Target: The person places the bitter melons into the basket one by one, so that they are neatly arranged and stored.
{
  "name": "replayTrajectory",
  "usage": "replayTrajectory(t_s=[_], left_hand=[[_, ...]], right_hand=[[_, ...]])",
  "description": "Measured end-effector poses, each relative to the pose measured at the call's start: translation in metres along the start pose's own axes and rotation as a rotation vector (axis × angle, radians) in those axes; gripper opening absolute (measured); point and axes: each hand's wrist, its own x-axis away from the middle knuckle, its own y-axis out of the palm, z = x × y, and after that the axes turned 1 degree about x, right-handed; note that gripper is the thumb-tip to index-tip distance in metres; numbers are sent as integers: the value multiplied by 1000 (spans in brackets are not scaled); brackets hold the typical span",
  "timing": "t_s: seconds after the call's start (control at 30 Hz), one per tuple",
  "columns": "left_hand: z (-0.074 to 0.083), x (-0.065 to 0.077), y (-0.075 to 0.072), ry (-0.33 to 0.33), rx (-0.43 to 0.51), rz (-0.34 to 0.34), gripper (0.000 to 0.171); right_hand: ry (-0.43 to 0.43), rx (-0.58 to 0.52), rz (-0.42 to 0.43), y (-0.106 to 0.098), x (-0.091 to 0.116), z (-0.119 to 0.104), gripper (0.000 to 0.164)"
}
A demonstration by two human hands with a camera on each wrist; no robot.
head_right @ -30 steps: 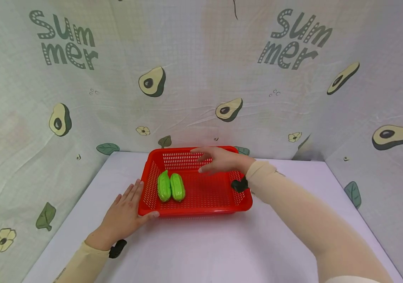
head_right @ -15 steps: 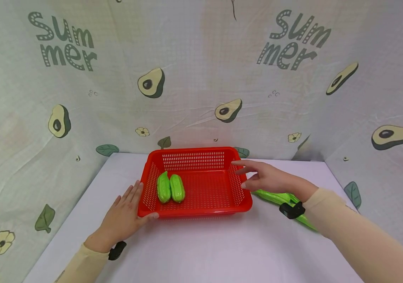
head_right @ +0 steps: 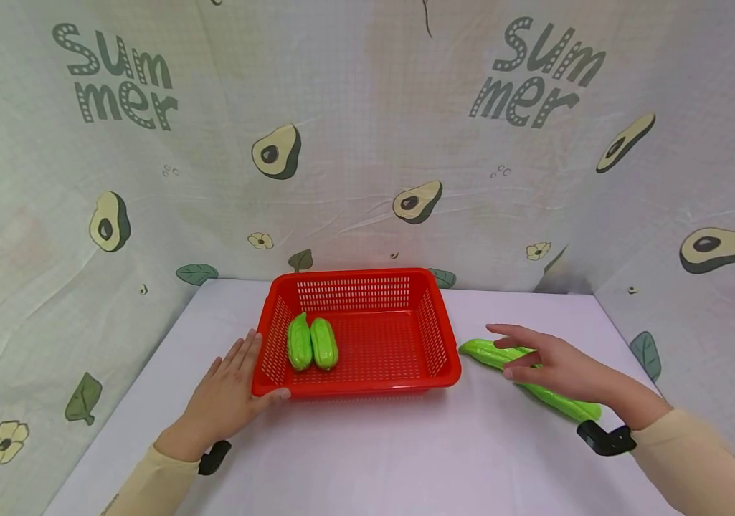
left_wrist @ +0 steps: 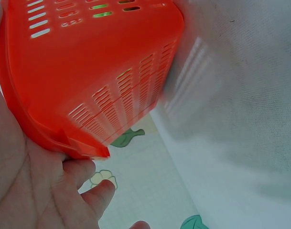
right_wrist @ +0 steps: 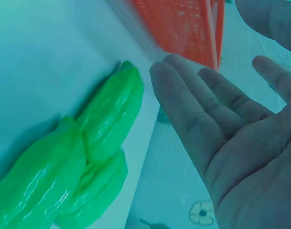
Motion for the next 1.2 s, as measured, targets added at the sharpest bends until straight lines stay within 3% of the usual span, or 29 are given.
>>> replayTrajectory(t_s=[0.37, 0.67, 1.2], left_hand=[[0, -1, 2, 1, -2, -1, 117], [1, -1, -1, -1, 8, -13, 117], [1, -1, -1, -3, 5, -9, 117]], right_hand=[[-35, 138, 149, -2, 26, 30, 73], [-7, 252, 190, 2, 33, 51, 72], [133, 276, 95, 21, 38, 75, 72]])
